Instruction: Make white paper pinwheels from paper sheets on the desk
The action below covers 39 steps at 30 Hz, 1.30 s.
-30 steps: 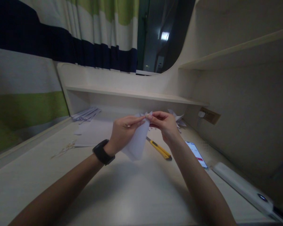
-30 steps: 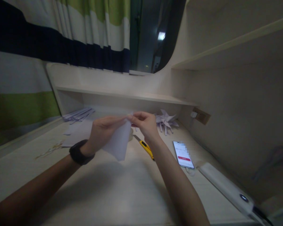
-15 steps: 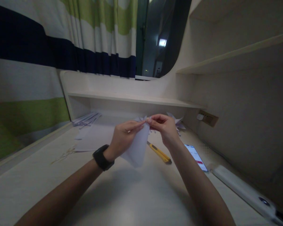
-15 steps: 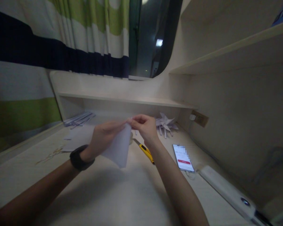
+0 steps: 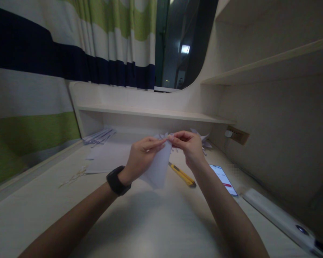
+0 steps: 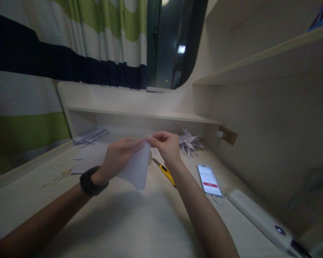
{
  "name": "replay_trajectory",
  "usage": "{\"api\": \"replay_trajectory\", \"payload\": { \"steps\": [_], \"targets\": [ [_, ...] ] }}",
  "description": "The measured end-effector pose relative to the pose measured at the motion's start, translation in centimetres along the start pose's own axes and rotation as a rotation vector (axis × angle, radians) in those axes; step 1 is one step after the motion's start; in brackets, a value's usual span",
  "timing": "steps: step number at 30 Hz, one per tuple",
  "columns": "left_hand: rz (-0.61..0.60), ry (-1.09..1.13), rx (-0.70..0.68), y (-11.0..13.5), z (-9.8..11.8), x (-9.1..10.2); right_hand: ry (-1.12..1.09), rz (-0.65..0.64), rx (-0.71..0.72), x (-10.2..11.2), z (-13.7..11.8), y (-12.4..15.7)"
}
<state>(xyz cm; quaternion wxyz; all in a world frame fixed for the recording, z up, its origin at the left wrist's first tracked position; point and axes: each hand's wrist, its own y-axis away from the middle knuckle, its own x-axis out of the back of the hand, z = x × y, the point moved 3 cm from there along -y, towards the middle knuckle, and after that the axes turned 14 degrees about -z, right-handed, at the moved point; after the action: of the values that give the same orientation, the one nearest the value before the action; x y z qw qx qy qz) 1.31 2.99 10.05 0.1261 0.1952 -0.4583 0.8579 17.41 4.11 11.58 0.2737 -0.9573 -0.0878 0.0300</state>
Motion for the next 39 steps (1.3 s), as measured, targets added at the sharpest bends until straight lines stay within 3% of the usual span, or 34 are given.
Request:
{"api": "replay_trajectory", "payload": {
  "steps": [13, 21, 27, 39],
  "targets": [
    [0.006, -0.004, 0.016, 0.26, -0.13, -0.02, 0.001, 0.01, 0.028, 0.08, -0.24, 0.02],
    [0.017, -0.043, -0.01, 0.37, -0.02, -0.12, 0.03, 0.109, 0.058, 0.04, -0.53, 0.33],
    [0.051, -0.071, 0.009, 0.34, -0.06, 0.04, 0.048, 0.031, 0.007, -0.1, -0.19, 0.15],
    [0.029, -0.087, -0.017, 0.23, 0.04, 0.07, 0.051, 0.07, 0.078, -0.07, -0.46, 0.41]
  ]
}}
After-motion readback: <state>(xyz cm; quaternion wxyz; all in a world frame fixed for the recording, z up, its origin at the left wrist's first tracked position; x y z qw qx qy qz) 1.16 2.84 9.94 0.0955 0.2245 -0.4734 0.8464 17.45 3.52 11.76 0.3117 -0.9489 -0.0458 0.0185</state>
